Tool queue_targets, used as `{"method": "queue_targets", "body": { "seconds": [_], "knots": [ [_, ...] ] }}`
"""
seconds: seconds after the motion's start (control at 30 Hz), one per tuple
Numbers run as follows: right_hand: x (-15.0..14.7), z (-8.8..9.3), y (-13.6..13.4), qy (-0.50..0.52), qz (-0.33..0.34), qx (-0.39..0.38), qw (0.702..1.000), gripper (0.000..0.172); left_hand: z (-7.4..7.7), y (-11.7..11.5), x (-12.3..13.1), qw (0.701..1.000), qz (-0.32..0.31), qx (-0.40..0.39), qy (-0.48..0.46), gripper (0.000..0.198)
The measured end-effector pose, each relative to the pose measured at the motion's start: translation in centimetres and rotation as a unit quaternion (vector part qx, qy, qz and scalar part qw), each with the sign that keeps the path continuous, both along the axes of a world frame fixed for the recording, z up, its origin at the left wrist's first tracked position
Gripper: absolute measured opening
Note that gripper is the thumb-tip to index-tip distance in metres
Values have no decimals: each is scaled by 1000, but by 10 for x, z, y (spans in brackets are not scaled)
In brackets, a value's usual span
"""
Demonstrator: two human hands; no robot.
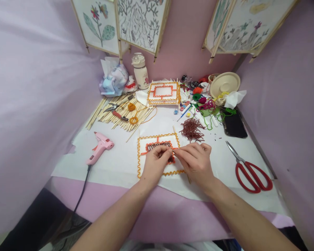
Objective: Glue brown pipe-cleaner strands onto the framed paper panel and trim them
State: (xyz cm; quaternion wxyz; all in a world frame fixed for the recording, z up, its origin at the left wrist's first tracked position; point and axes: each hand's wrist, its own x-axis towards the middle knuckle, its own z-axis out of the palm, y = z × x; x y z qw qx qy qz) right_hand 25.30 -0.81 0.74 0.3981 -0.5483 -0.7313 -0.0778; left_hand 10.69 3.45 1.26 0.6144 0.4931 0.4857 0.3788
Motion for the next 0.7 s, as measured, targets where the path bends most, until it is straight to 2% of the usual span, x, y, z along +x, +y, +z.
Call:
{"method": "queue_targets", "body": {
  "seconds": [0.1, 0.17, 0.2, 0.27, 0.33, 0.4, 0.5, 0.7],
  "knots": [
    [1, -1, 0, 32, -7, -10, 999, 12, 3, 4, -6, 998, -30, 39, 46, 19],
    [2, -2, 0, 57, -20, -27, 998, 12, 6, 13, -15, 984, -44, 124, 124, 19],
    [4, -3, 1, 67, -29, -36, 997, 12, 8, 19, -22, 966, -45, 184, 177, 20],
    [7, -6, 3, 83, -47, -58, 994, 13, 11, 35, -36, 909, -46, 304, 282, 22],
    [11, -10, 6, 95, -63, -85, 990, 12, 10, 53, -50, 855, -64, 356, 371, 25],
    [13, -13, 9, 103, -69, -119, 985, 11, 7, 68, -59, 816, -89, 359, 444, 28],
    [15, -18, 11, 106, -63, -163, 979, 11, 0, 78, -65, 784, -135, 347, 497, 30],
    [19, -16, 13, 111, -84, -163, 977, 11, 5, 57, -65, 744, -148, 339, 556, 31]
  ]
}}
